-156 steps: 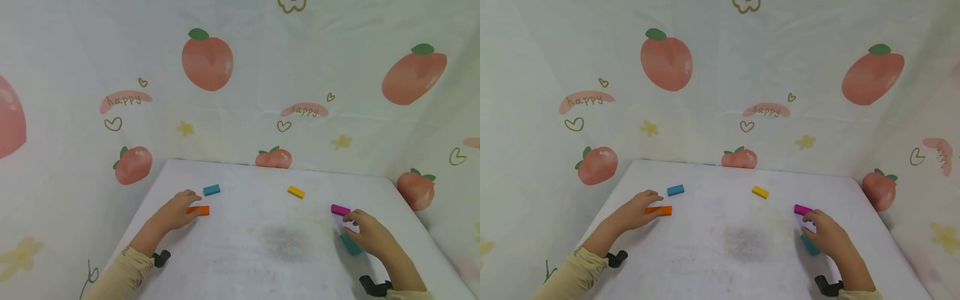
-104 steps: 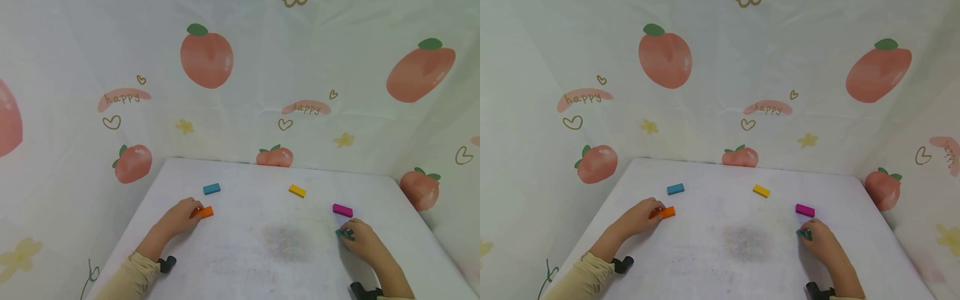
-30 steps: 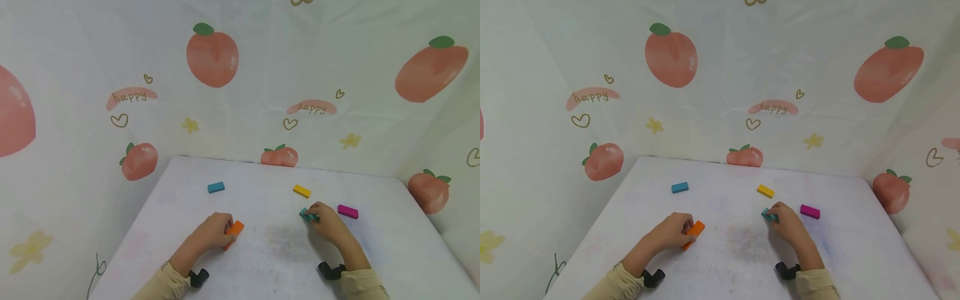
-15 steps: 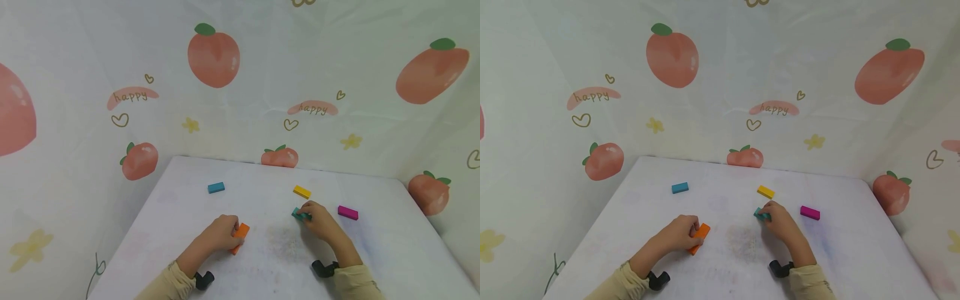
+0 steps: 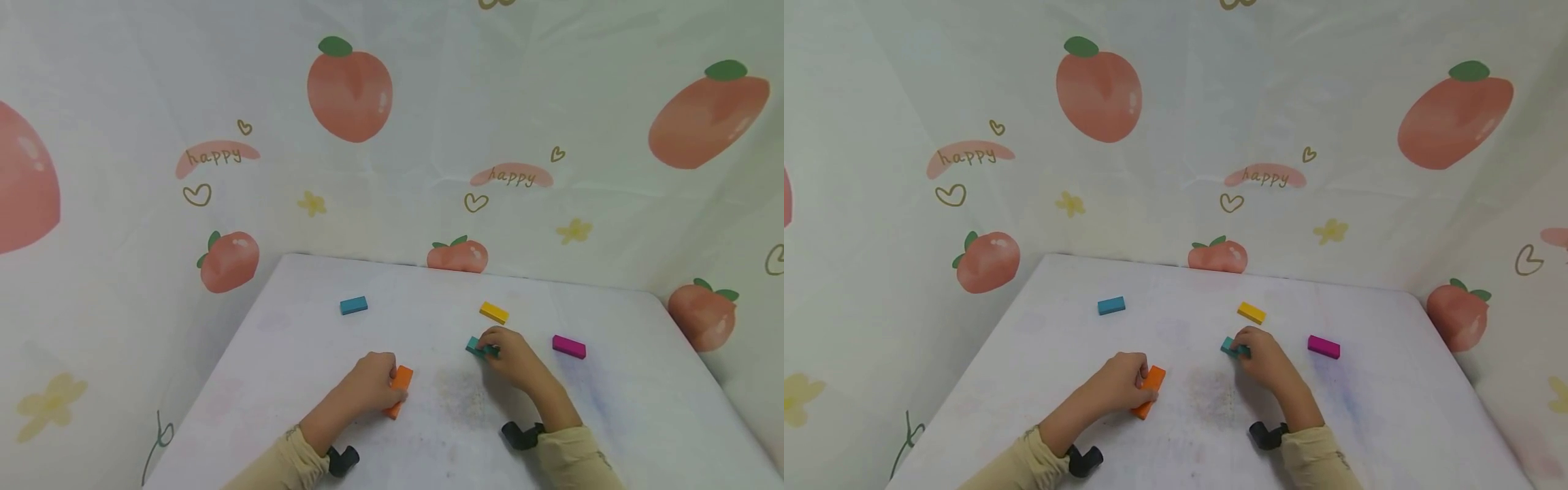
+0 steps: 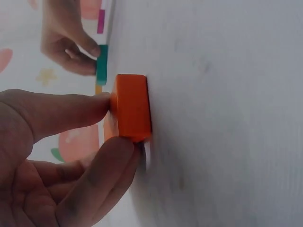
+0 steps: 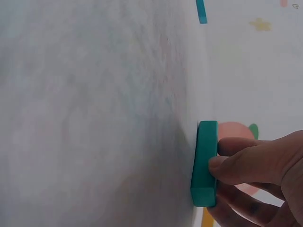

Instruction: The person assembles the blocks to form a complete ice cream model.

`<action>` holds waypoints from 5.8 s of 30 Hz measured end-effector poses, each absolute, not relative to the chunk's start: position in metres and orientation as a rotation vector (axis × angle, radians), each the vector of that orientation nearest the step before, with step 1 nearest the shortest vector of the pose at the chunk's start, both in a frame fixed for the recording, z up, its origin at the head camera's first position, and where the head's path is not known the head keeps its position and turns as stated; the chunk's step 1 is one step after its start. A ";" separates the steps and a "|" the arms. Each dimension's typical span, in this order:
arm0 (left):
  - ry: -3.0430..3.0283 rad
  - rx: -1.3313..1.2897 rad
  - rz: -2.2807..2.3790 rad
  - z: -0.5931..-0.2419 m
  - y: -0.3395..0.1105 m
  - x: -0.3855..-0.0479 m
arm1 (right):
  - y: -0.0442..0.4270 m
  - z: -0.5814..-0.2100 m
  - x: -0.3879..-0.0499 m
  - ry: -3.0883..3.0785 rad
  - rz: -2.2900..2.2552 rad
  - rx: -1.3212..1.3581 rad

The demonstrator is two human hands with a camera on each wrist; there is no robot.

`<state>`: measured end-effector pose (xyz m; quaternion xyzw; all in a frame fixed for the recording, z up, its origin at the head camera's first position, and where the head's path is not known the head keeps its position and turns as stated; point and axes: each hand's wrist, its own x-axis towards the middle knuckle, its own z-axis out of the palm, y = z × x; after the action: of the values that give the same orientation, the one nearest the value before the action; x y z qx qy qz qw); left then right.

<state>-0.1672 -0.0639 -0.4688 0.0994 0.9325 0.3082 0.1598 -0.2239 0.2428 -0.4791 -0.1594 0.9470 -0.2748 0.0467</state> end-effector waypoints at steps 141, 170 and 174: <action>2.660 0.636 0.893 -0.479 -0.058 -0.207 | 0.358 -0.463 -0.229 3.077 -0.722 -0.305; 2.653 0.644 0.950 -0.481 -0.061 -0.206 | 0.394 -0.469 -0.218 2.996 -0.714 -0.135; 2.657 0.647 0.951 -0.481 -0.061 -0.206 | 0.385 -0.470 -0.216 3.013 -0.733 -0.211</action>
<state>-0.2055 -0.0607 -0.4807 0.2218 0.9107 0.3259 0.1231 -0.2162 0.3846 -0.4705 -0.0679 0.9693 -0.2357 0.0167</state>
